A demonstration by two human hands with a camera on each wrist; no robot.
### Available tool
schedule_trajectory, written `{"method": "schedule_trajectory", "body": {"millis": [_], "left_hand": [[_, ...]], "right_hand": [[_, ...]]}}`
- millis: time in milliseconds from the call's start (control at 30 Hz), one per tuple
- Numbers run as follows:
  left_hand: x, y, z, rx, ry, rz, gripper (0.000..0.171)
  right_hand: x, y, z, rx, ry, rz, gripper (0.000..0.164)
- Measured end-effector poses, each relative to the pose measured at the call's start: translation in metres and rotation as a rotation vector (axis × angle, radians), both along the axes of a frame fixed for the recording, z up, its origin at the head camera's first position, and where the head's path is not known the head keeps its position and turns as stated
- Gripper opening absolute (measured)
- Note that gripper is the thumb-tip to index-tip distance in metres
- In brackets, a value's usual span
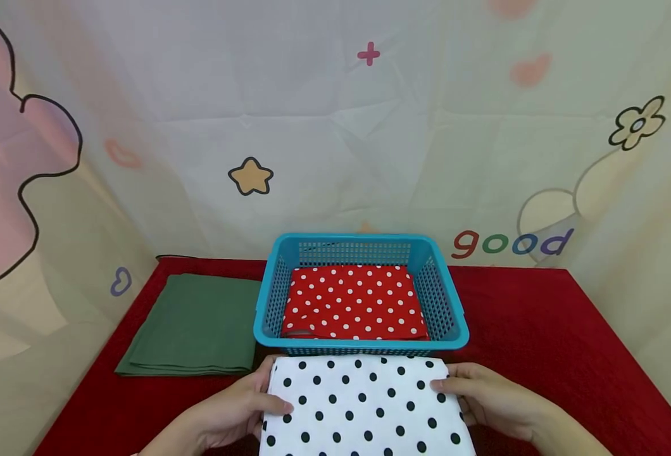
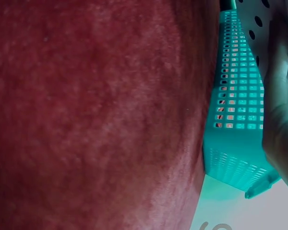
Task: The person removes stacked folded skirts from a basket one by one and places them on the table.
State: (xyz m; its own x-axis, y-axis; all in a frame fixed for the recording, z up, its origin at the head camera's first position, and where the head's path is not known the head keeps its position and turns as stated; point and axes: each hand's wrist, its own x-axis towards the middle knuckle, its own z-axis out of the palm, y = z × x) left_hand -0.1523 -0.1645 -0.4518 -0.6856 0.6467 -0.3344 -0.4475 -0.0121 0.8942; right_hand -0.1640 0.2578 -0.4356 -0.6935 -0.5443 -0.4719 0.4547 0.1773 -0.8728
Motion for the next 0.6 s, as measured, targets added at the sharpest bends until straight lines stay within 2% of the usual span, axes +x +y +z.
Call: {"method": "schedule_trajectory", "body": {"millis": [367,600], "left_hand": [[-0.011,-0.002,-0.015,-0.087,-0.005,0.013,0.082],[-0.015,-0.001,-0.02,-0.181,0.034,0.037,0.089]], "right_hand": [[-0.008,-0.003,-0.018,0.064,0.003,0.001,0.048],[-0.009,-0.007,-0.024,0.176,0.057,0.006,0.048]]}}
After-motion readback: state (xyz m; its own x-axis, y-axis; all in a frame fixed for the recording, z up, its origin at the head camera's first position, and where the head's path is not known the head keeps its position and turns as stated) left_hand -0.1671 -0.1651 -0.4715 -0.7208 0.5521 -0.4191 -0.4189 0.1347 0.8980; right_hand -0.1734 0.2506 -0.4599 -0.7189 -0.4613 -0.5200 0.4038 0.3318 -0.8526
